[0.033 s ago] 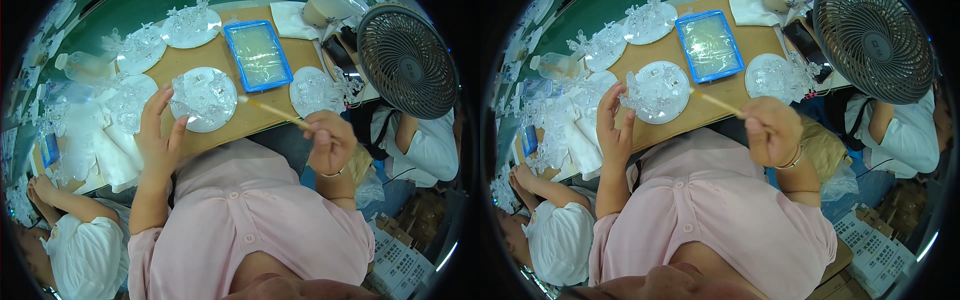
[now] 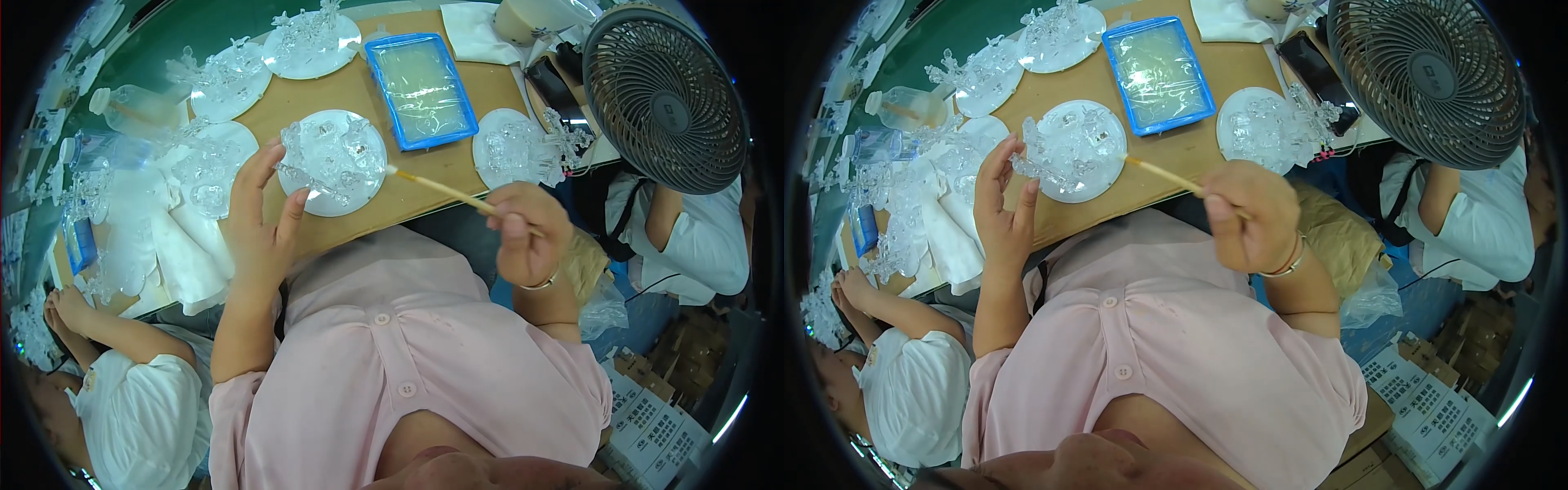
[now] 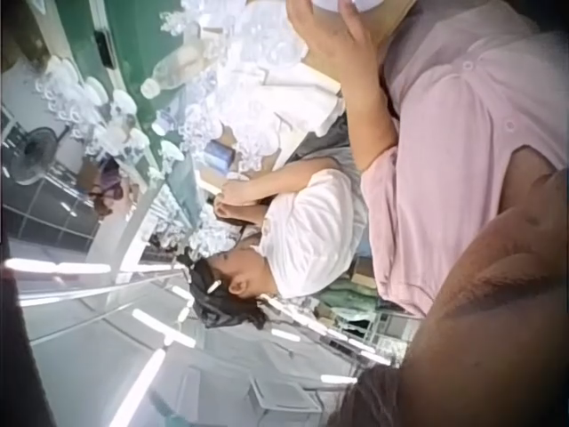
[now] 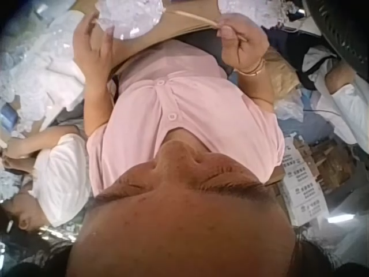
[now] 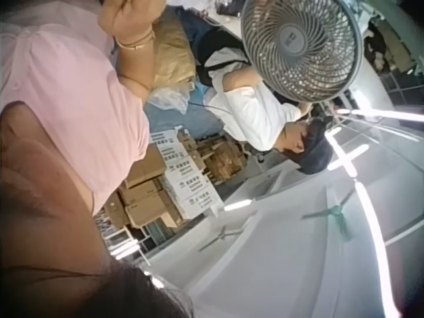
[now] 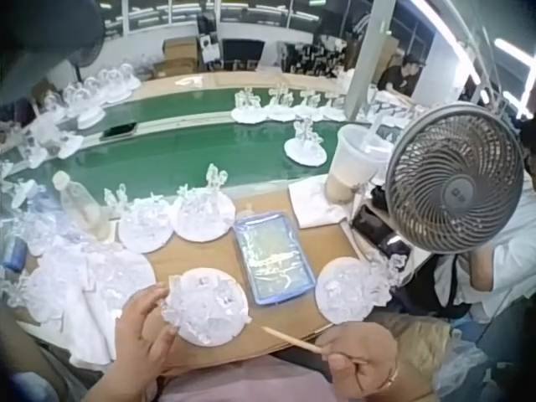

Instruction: Assembling decorative fixtures by gluing crystal-like components onto a circular base.

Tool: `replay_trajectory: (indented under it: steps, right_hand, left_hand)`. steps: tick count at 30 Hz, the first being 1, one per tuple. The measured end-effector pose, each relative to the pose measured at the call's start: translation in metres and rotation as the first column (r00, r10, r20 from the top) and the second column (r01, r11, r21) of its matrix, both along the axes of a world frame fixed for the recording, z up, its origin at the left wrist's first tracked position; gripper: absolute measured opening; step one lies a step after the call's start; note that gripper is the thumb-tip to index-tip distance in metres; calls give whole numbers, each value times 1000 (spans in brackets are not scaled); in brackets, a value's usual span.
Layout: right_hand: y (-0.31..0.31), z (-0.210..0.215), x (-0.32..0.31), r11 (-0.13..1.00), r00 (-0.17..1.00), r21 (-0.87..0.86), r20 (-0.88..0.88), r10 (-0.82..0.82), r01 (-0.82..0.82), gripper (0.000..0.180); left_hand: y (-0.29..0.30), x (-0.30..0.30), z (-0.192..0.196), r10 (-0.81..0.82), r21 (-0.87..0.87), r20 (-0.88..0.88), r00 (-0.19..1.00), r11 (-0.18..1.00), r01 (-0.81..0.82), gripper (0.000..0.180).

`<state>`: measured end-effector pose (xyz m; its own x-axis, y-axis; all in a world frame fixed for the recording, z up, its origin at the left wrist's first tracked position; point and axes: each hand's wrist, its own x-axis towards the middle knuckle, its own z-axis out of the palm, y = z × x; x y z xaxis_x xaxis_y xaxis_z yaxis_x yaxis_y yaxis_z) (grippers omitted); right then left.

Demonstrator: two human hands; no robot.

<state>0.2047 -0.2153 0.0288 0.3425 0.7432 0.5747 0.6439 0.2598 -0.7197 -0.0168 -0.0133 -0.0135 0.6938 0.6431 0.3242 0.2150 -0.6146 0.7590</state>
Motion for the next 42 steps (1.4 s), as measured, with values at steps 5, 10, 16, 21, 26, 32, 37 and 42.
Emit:
replay_trajectory:
  steps: [5,10,16,21,26,32,37,42]
  right_hand:
    - [23,-22,-6,995,992,-71,102,79,-72,9]
    - [21,-22,-3,994,994,-75,80,80,-74,8]
    - [21,-23,0,995,983,-98,179,26,-8,8]
    - [25,-19,0,990,978,-135,210,-8,38,6]
    - [20,-12,-9,989,971,-111,205,120,-98,4]
    - [20,-10,-24,983,969,-109,184,164,-146,4]
    - [23,-13,-26,984,970,-103,179,165,-148,2]
    - [15,-2,-21,949,910,-187,285,300,-255,4]
  left_hand:
    - [0,6,4,48,61,53,997,997,-51,45]
    - [2,4,9,81,67,55,995,994,-84,43]
    - [4,5,11,62,88,99,993,994,-71,41]
    - [1,2,13,65,119,89,994,990,-76,31]
    - [-5,-2,12,48,153,89,995,986,-61,28]
    - [-13,-1,11,9,173,104,994,985,-27,27]
    - [-22,5,11,-17,180,167,986,984,-14,23]
    - [-31,3,11,-4,193,134,991,981,-22,23]
